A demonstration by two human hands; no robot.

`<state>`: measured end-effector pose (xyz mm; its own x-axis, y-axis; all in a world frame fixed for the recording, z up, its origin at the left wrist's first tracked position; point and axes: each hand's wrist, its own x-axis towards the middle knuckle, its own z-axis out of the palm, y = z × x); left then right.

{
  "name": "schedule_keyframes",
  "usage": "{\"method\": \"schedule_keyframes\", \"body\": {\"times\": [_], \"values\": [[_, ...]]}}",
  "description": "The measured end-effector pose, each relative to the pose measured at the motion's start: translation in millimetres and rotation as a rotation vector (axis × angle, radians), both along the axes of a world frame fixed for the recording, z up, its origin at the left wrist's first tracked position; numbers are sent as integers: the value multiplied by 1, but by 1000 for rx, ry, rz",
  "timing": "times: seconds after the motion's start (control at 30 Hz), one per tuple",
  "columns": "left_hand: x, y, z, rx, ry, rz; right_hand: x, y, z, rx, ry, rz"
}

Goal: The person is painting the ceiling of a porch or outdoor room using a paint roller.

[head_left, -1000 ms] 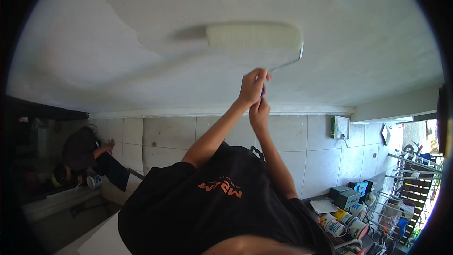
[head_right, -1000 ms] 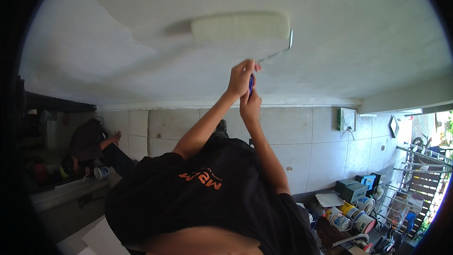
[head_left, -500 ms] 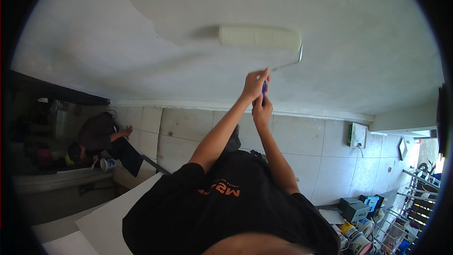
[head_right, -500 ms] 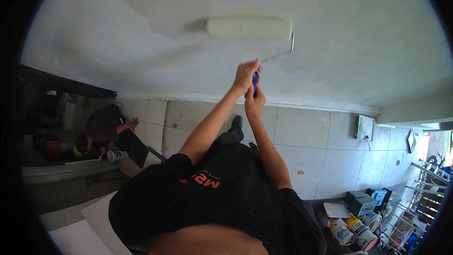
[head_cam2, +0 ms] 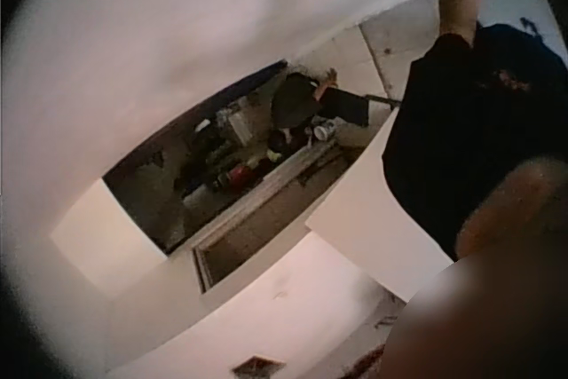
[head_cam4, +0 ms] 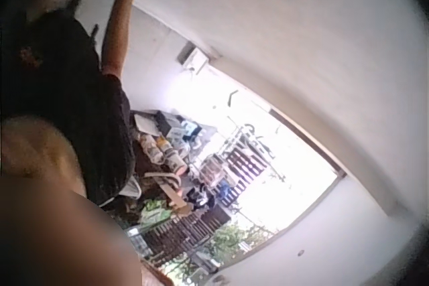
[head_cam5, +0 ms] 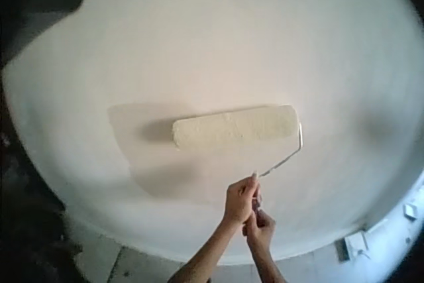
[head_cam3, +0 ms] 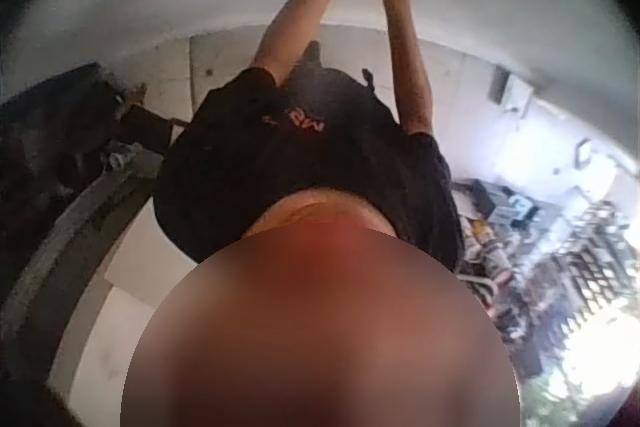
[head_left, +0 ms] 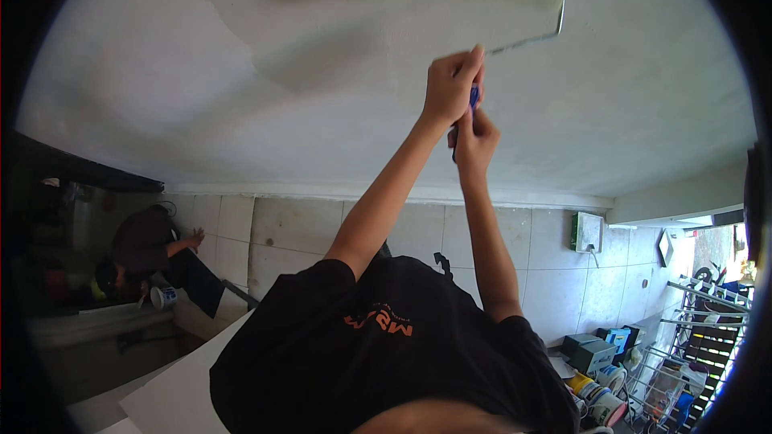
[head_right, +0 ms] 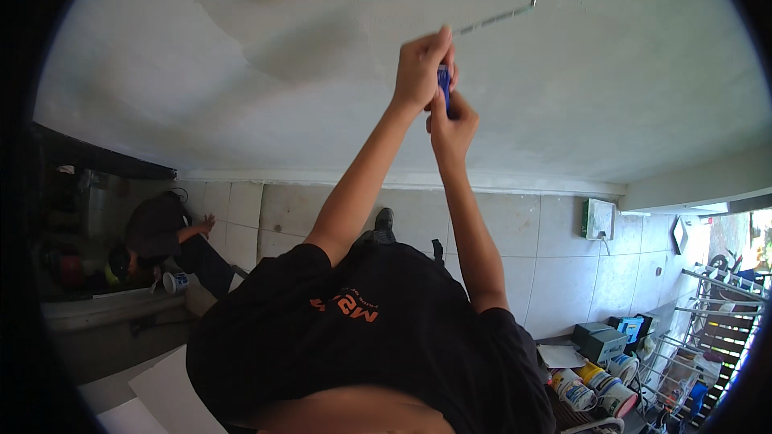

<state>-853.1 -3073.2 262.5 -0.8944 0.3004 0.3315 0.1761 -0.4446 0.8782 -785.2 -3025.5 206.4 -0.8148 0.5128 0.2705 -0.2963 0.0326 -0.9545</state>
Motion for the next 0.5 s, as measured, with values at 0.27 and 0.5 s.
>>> {"method": "schedule_keyframes", "body": {"times": [0.27, 0.5], "values": [[-5, -1, -65, -142, -52, 34, -12, 2, -78, 6, -14, 30], [48, -15, -226, -302, -323, 101, 61, -26, -231, -122, -379, 5]]}}
